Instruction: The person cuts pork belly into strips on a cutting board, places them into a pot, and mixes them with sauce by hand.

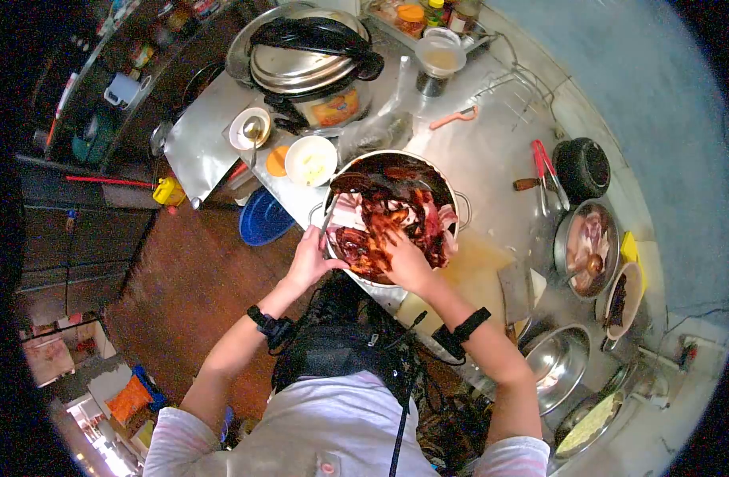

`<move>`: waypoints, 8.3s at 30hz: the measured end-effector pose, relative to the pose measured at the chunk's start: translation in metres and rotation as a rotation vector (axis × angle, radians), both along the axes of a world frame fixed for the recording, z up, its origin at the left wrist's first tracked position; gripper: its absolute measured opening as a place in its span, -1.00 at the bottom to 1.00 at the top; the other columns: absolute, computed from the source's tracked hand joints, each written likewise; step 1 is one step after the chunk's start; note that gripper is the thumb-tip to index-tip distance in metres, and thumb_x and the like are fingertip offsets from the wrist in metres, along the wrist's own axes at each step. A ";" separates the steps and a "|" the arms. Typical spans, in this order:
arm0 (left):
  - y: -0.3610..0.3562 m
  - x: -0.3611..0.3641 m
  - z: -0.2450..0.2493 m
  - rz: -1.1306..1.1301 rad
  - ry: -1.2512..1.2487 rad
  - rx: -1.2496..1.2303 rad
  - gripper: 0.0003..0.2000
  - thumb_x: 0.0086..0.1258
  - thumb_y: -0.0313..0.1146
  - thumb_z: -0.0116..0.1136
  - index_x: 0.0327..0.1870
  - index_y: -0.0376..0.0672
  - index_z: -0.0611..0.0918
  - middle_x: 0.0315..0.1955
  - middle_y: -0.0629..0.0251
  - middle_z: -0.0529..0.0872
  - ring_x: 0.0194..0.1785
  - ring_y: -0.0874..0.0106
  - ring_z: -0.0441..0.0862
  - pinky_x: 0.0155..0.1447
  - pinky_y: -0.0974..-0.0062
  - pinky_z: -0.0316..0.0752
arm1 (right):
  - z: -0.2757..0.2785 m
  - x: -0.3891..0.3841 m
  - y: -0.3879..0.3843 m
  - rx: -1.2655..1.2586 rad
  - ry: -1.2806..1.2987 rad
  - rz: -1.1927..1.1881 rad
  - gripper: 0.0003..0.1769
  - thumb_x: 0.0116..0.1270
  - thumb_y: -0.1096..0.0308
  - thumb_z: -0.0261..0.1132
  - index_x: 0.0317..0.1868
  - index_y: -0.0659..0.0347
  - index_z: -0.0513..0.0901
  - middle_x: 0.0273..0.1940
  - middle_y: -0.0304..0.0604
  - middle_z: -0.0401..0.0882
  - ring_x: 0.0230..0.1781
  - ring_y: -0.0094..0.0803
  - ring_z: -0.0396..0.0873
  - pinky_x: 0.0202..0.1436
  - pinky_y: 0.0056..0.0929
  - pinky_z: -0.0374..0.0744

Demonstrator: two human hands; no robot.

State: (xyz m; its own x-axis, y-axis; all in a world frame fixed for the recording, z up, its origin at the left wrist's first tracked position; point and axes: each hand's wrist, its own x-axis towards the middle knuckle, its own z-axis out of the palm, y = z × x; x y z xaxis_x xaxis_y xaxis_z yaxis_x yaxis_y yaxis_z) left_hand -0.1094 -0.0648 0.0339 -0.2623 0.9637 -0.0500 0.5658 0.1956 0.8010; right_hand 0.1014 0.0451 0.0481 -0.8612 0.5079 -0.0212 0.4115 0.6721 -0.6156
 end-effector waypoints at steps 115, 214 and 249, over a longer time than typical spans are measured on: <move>0.006 0.001 0.001 0.025 -0.041 -0.056 -0.29 -0.33 -0.23 0.60 -0.07 -0.30 0.48 -0.38 0.20 0.39 -0.28 0.24 0.42 -0.17 0.34 0.40 | -0.071 -0.074 0.118 -1.062 0.306 -0.489 -0.71 0.31 0.27 0.15 -0.15 0.35 0.61 -0.24 -0.09 0.65 -0.23 -0.35 0.60 -0.11 -0.35 0.53; 0.011 -0.007 0.004 -0.060 -0.071 -0.068 -0.14 -0.31 -0.32 0.58 0.17 -0.20 0.40 -0.27 0.13 0.39 -0.16 0.16 0.42 -0.07 0.32 0.39 | 0.056 0.008 0.101 -0.358 -0.126 -0.280 -0.46 -0.25 0.22 0.48 -0.18 0.27 0.64 -0.30 0.03 0.67 -0.29 -0.18 0.62 -0.11 -0.35 0.55; 0.009 -0.004 0.002 -0.036 -0.089 -0.089 -0.19 -0.31 -0.27 0.58 0.10 -0.27 0.43 -0.32 0.15 0.37 -0.25 0.21 0.39 -0.18 0.34 0.37 | -0.008 -0.021 0.093 0.030 -0.343 0.041 -0.26 -0.19 0.45 0.26 0.17 0.21 0.38 -0.06 0.09 0.50 0.03 0.10 0.41 0.16 -0.13 0.40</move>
State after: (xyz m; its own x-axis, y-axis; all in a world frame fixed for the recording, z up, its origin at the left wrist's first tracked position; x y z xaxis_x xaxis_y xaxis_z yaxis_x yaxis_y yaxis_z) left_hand -0.1136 -0.0555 0.0363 -0.2178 0.9632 -0.1577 0.5010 0.2490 0.8288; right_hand 0.0808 0.1376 0.0401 -0.8261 0.4782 -0.2981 0.5635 0.7080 -0.4257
